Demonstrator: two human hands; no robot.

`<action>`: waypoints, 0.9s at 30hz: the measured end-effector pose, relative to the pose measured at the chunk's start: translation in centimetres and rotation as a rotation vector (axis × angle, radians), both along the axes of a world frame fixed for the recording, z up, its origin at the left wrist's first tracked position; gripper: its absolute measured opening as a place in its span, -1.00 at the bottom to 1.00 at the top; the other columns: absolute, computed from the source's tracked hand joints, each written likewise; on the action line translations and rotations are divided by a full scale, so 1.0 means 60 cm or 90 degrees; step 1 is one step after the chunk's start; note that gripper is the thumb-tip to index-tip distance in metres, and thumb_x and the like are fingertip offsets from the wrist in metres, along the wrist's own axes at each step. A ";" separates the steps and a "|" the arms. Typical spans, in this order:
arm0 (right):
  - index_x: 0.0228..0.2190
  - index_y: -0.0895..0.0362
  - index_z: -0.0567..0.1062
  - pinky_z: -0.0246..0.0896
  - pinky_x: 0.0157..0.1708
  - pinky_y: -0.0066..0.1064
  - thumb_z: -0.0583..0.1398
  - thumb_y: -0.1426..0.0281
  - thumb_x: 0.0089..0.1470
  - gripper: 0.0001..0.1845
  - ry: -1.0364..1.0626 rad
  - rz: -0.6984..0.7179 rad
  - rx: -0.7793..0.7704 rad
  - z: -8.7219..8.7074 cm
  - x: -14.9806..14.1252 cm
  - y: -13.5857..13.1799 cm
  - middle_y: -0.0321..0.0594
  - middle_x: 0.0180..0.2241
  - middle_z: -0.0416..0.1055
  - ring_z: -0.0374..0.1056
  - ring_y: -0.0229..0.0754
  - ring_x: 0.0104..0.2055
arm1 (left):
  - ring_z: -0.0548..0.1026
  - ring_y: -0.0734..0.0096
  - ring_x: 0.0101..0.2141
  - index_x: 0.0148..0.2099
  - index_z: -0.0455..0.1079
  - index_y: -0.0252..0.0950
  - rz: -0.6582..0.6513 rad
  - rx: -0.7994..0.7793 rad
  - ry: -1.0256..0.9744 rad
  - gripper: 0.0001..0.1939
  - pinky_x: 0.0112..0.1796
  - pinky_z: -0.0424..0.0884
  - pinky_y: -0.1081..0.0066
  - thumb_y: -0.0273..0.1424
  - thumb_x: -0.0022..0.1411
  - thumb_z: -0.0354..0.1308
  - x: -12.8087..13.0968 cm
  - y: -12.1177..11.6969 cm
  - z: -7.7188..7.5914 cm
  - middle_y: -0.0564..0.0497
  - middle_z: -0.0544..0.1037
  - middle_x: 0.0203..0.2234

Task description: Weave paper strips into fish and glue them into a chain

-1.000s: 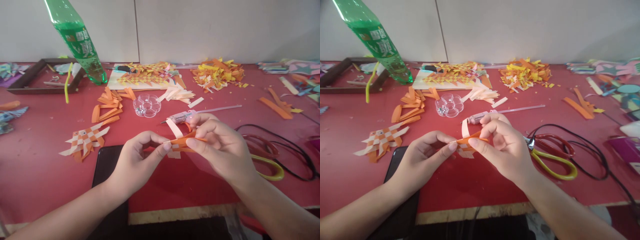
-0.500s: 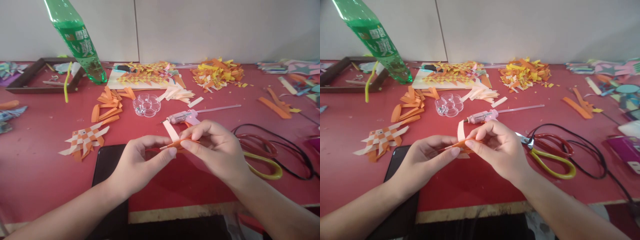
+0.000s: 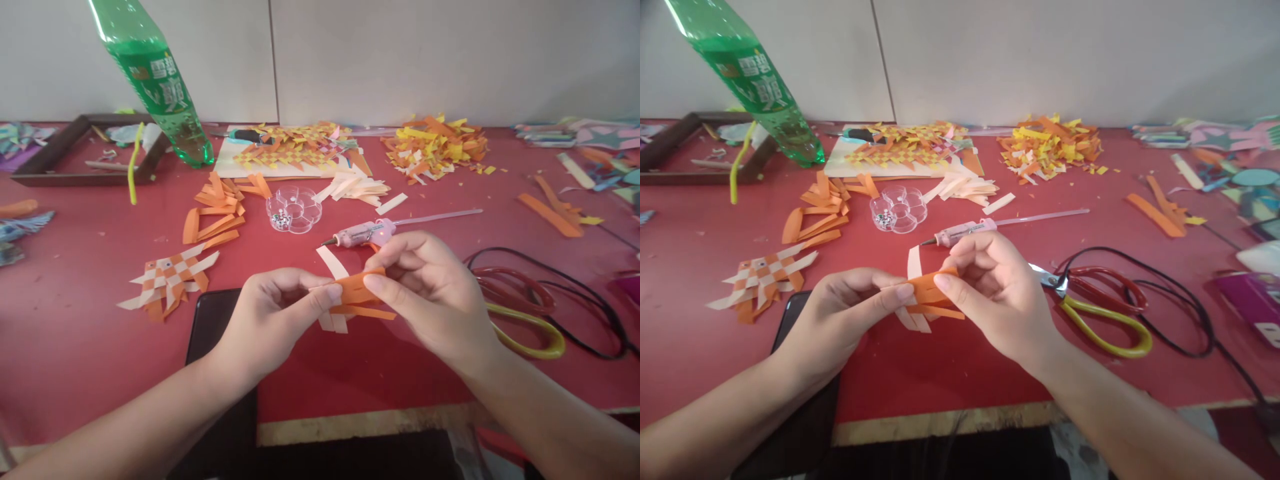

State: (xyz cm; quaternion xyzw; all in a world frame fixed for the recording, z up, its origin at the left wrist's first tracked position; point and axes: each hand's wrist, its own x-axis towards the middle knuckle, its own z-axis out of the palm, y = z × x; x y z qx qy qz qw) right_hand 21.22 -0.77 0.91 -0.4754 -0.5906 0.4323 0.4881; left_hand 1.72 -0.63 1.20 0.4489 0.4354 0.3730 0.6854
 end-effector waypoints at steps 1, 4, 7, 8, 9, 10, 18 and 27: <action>-0.28 0.01 0.38 0.41 -0.49 -0.52 0.30 0.41 0.09 -0.81 0.017 0.015 0.000 -0.001 0.000 0.000 -0.37 -0.39 0.49 0.46 -0.32 -0.42 | 0.64 0.36 -0.43 -0.38 0.58 -0.30 0.006 -0.003 -0.001 -0.81 -0.29 0.54 0.45 -0.29 0.22 0.29 0.000 0.001 -0.002 0.00 0.67 -0.53; -0.17 -0.03 0.37 0.51 -0.35 -0.41 0.34 0.45 0.01 -0.63 0.066 0.085 -0.009 -0.003 -0.001 0.003 -0.32 -0.29 0.53 0.54 -0.21 -0.29 | 0.62 0.44 -0.44 -0.36 0.58 -0.28 0.046 -0.014 -0.021 -0.82 -0.30 0.51 0.52 -0.29 0.22 0.30 0.001 0.004 -0.008 0.03 0.67 -0.52; -0.12 -0.02 0.36 0.53 -0.26 -0.41 0.34 0.47 0.01 -0.58 0.038 0.069 -0.015 -0.003 -0.001 0.004 -0.29 -0.24 0.54 0.54 -0.20 -0.22 | 0.64 0.41 -0.41 -0.31 0.57 -0.28 0.046 -0.042 -0.084 -0.84 -0.25 0.52 0.47 -0.29 0.23 0.29 0.003 0.005 -0.012 0.02 0.69 -0.46; -0.13 -0.01 0.37 0.52 -0.28 -0.43 0.32 0.47 0.03 -0.62 0.022 0.044 -0.008 -0.003 -0.001 0.005 -0.29 -0.24 0.54 0.54 -0.23 -0.23 | 0.65 0.38 -0.37 -0.29 0.56 -0.27 0.033 -0.054 -0.105 -0.85 -0.21 0.53 0.43 -0.29 0.24 0.28 0.004 0.006 -0.012 0.01 0.70 -0.42; -0.14 0.00 0.37 0.51 -0.30 -0.46 0.31 0.47 0.05 -0.66 0.009 0.023 0.001 -0.003 0.000 0.005 -0.29 -0.25 0.54 0.54 -0.25 -0.24 | 0.65 0.36 -0.34 -0.27 0.56 -0.27 0.022 -0.064 -0.115 -0.85 -0.18 0.52 0.41 -0.29 0.24 0.28 0.005 0.005 -0.012 0.00 0.70 -0.39; -0.15 0.02 0.37 0.50 -0.31 -0.47 0.30 0.47 0.07 -0.68 0.000 0.009 0.008 -0.002 0.001 0.006 -0.29 -0.25 0.55 0.53 -0.26 -0.25 | 0.66 0.35 -0.31 -0.27 0.55 -0.27 0.011 -0.071 -0.115 -0.85 -0.16 0.52 0.41 -0.29 0.23 0.29 0.006 0.005 -0.012 -0.01 0.70 -0.36; -0.22 0.01 0.44 0.49 -0.32 -0.48 0.33 0.44 0.04 -0.75 0.018 0.000 0.034 -0.003 -0.001 0.006 -0.31 -0.27 0.55 0.53 -0.25 -0.24 | 0.63 0.41 -0.20 -0.27 0.61 -0.26 -0.084 -0.089 -0.046 -0.83 -0.15 0.48 0.54 -0.28 0.24 0.28 0.003 0.005 -0.011 0.00 0.71 -0.30; -0.39 0.03 0.48 0.48 -0.23 -0.35 0.28 0.47 0.08 -0.90 -0.112 -0.032 0.158 -0.008 0.001 0.006 -0.28 -0.32 0.43 0.46 -0.20 -0.20 | 0.62 0.35 -0.16 -0.02 0.57 -0.20 -0.152 -0.089 -0.017 -0.74 -0.14 0.49 0.46 -0.28 0.29 0.22 0.003 0.002 -0.006 -0.02 0.70 -0.22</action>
